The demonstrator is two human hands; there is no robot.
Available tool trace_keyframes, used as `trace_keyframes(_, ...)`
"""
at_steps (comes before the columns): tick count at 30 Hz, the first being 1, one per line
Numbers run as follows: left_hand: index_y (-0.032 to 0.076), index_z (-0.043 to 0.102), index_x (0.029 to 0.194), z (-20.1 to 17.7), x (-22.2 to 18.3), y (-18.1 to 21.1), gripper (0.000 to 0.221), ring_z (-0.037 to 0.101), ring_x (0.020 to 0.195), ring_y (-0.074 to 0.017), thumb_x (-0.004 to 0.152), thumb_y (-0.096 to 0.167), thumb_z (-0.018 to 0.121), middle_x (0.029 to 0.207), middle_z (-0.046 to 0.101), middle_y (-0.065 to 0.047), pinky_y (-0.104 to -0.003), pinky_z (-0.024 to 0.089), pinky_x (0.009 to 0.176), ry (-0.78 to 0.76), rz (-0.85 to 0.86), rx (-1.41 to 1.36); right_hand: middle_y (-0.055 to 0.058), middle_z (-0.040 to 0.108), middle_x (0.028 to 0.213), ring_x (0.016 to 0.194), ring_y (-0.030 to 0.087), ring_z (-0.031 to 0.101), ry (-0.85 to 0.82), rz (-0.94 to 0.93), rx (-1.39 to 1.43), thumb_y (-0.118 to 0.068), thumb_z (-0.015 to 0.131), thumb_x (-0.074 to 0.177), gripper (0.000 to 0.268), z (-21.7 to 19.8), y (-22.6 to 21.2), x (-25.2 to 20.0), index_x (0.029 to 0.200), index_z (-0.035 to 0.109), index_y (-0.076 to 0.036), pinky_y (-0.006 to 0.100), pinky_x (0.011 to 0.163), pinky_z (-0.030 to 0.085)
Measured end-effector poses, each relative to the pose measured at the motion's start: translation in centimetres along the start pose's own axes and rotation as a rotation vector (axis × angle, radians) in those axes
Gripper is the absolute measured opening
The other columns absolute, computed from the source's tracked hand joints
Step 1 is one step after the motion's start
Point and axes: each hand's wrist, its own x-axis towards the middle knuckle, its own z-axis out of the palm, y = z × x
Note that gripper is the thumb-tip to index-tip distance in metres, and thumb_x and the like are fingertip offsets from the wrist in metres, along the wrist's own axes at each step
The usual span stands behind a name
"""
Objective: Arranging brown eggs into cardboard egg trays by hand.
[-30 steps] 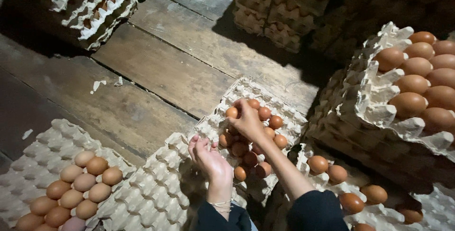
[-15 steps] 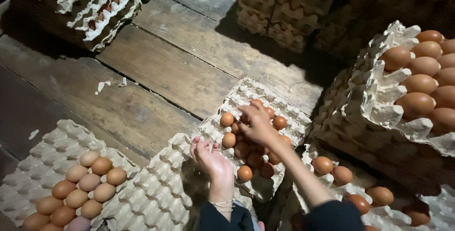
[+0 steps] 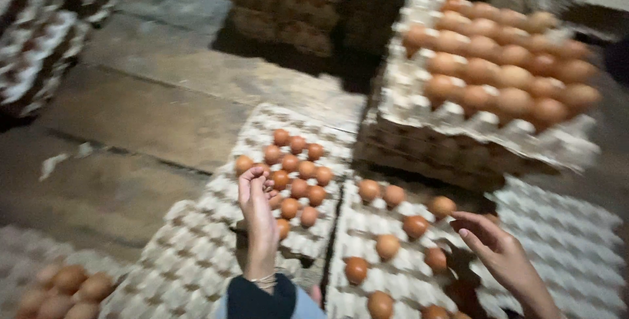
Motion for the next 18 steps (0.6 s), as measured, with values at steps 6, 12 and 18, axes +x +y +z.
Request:
trace_keyframes(6,0.000,0.056,0.100,2.6,-1.5,-4.9,0.020,0.057,0.086,-0.0138,0.085,0.007,0.046,0.095,0.061,-0.008,-0.023,0.045,0.077,-0.435,0.112,0.528,0.021,0.064,0.099,0.089,0.025,0.059,0.350,0.170,0.381,-0.001,0.044,0.090,0.028,-2.8,3.2,-3.7,0.115,0.056,0.004,0.033,0.078,0.046)
trace_keyframes(12,0.014,0.063,0.099,6.1,-7.1,-4.7,0.017,0.060,0.087,-0.0277,0.085,0.013,0.053,0.090,0.063,-0.013,-0.039,0.047,0.075,-0.517,0.289,0.966,0.024,0.062,0.091,0.079,0.021,0.058,0.344,0.010,0.717,-0.006,0.048,0.089,0.031,-2.1,8.7,-3.0,0.116,0.052,0.008,0.031,0.074,0.049)
trace_keyframes(18,0.007,0.061,0.099,9.0,-10.1,-3.5,0.016,0.057,0.092,-0.0309,0.086,0.004,0.053,0.094,0.056,-0.014,-0.040,0.045,0.083,-0.569,0.634,1.026,0.019,0.067,0.095,0.086,0.020,0.060,0.192,-0.125,0.508,-0.002,0.060,0.079,0.034,-2.5,7.9,-3.9,0.113,0.060,0.000,0.033,0.077,0.050)
